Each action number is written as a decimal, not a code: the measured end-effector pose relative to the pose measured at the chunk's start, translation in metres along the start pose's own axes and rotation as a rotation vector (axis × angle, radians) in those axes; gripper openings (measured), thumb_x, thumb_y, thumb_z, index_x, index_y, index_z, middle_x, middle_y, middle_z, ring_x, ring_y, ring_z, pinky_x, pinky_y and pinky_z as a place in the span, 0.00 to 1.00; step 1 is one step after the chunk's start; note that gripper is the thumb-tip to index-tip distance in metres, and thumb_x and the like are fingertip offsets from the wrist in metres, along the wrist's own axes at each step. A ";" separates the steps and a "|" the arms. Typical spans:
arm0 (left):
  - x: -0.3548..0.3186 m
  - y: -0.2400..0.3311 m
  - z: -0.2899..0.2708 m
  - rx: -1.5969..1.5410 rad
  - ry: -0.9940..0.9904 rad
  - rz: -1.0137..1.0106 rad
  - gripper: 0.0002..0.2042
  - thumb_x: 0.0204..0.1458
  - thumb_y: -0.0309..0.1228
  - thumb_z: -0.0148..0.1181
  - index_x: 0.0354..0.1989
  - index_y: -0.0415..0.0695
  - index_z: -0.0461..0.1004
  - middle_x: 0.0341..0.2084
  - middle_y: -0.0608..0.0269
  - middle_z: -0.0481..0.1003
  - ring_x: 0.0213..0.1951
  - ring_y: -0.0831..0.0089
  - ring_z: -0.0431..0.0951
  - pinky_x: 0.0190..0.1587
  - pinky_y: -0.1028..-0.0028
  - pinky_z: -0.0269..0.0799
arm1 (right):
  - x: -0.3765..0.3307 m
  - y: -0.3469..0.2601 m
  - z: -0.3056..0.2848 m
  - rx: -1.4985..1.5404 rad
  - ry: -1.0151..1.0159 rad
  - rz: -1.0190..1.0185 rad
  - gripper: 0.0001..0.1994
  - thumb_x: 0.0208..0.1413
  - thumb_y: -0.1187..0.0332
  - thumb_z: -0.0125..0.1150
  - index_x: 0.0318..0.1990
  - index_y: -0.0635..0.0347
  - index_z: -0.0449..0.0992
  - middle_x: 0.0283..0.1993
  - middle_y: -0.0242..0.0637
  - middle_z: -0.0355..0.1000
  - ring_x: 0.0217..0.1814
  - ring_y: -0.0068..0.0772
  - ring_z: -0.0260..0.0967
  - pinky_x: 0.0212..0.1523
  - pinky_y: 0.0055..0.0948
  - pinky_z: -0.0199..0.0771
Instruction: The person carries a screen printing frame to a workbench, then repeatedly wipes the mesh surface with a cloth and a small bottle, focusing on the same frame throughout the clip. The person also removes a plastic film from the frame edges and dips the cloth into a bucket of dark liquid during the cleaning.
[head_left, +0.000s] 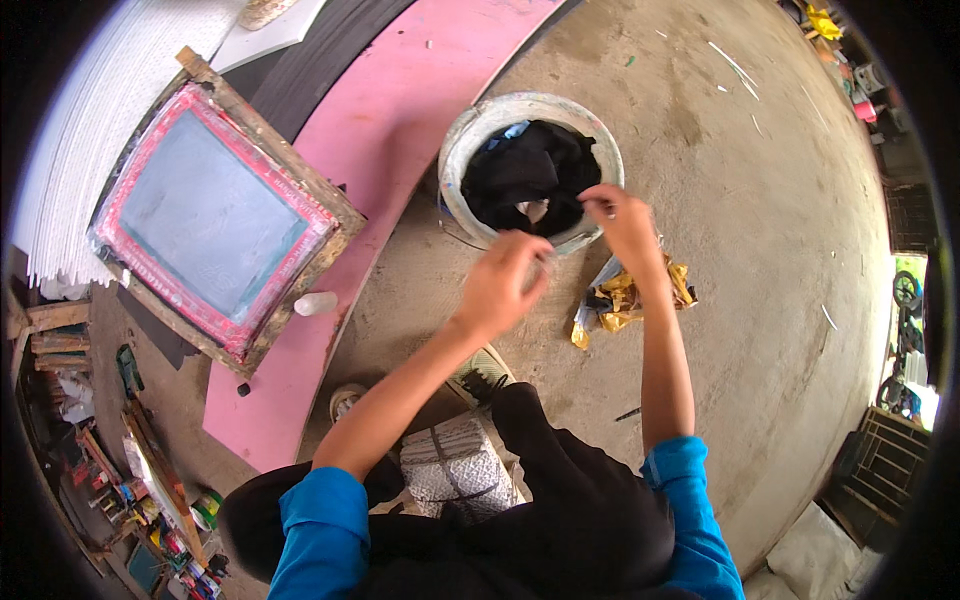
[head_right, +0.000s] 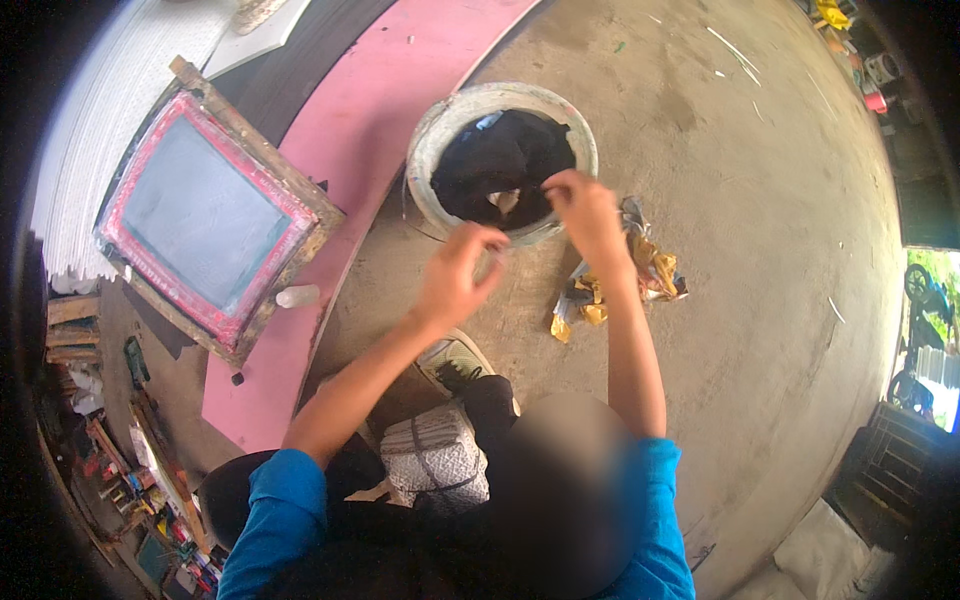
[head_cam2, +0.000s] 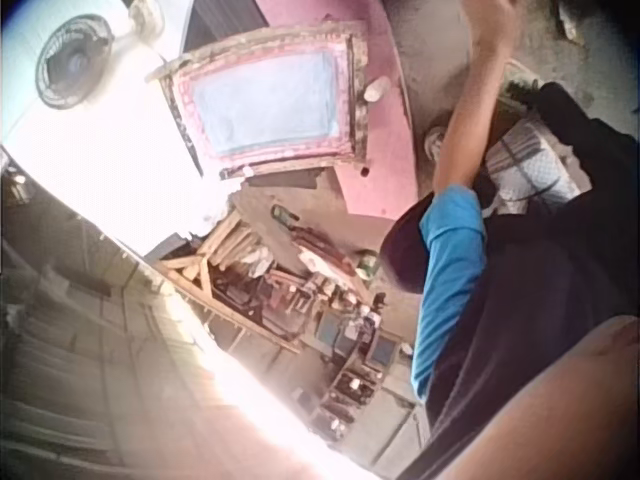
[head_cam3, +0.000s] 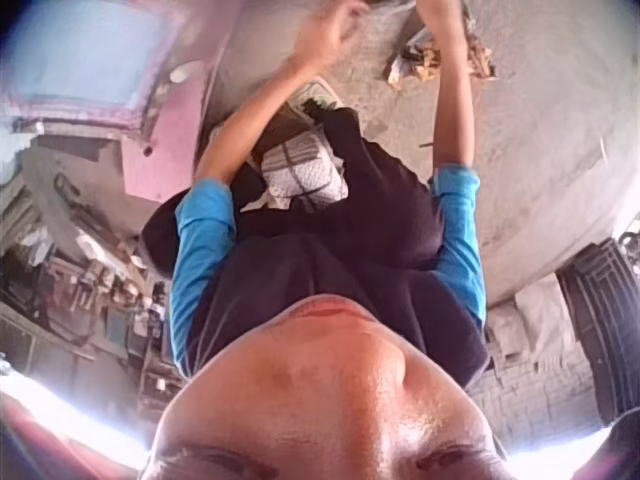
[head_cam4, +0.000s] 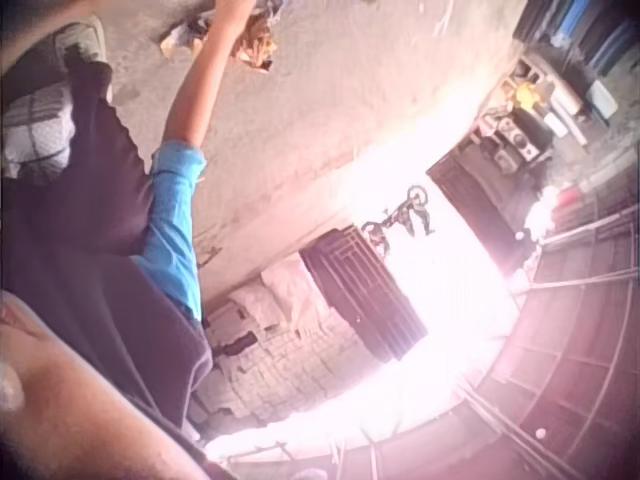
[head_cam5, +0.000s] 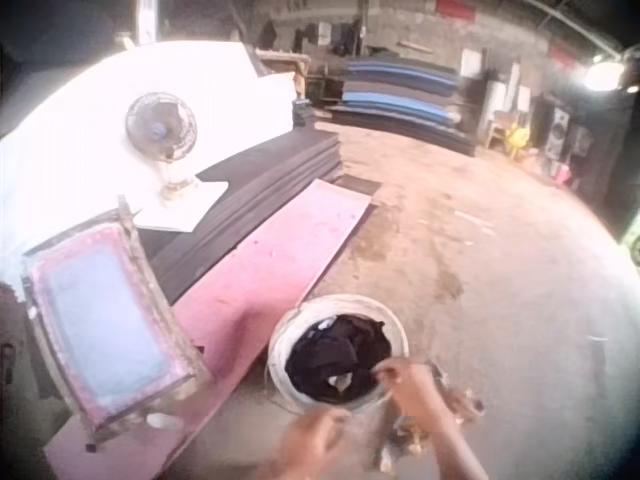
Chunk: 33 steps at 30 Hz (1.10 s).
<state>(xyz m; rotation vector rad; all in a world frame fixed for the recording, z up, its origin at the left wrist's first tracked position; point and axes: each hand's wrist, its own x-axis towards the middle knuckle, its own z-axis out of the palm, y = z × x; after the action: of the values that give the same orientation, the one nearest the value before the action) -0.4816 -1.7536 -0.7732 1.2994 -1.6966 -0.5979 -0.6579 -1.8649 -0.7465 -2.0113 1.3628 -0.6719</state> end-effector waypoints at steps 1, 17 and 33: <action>0.010 -0.009 -0.016 0.091 0.071 0.018 0.09 0.50 0.25 0.55 0.39 0.42 0.68 0.31 0.60 0.71 0.37 0.65 0.74 0.41 0.69 0.69 | 0.007 -0.002 0.018 -0.108 -0.096 -0.114 0.09 0.46 0.74 0.59 0.38 0.63 0.75 0.38 0.44 0.73 0.39 0.46 0.72 0.42 0.39 0.71; 0.032 -0.024 -0.064 -0.154 0.194 -0.251 0.10 0.53 0.25 0.55 0.44 0.40 0.70 0.41 0.60 0.73 0.47 0.69 0.72 0.51 0.70 0.66 | 0.031 -0.052 0.002 0.269 0.069 0.017 0.04 0.51 0.76 0.59 0.34 0.65 0.72 0.33 0.37 0.76 0.36 0.24 0.73 0.38 0.23 0.70; 0.056 0.004 -0.093 -0.715 0.104 -0.369 0.09 0.50 0.33 0.63 0.25 0.43 0.71 0.20 0.74 0.70 0.24 0.89 0.65 0.26 0.85 0.57 | 0.011 -0.104 -0.002 0.478 0.058 0.083 0.09 0.52 0.66 0.62 0.32 0.64 0.76 0.25 0.28 0.70 0.27 0.13 0.61 0.28 0.18 0.60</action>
<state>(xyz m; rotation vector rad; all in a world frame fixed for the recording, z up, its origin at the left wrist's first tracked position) -0.4070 -1.7916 -0.7046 1.0788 -1.0002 -1.1980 -0.5898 -1.8458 -0.6688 -1.5583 1.1741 -0.9235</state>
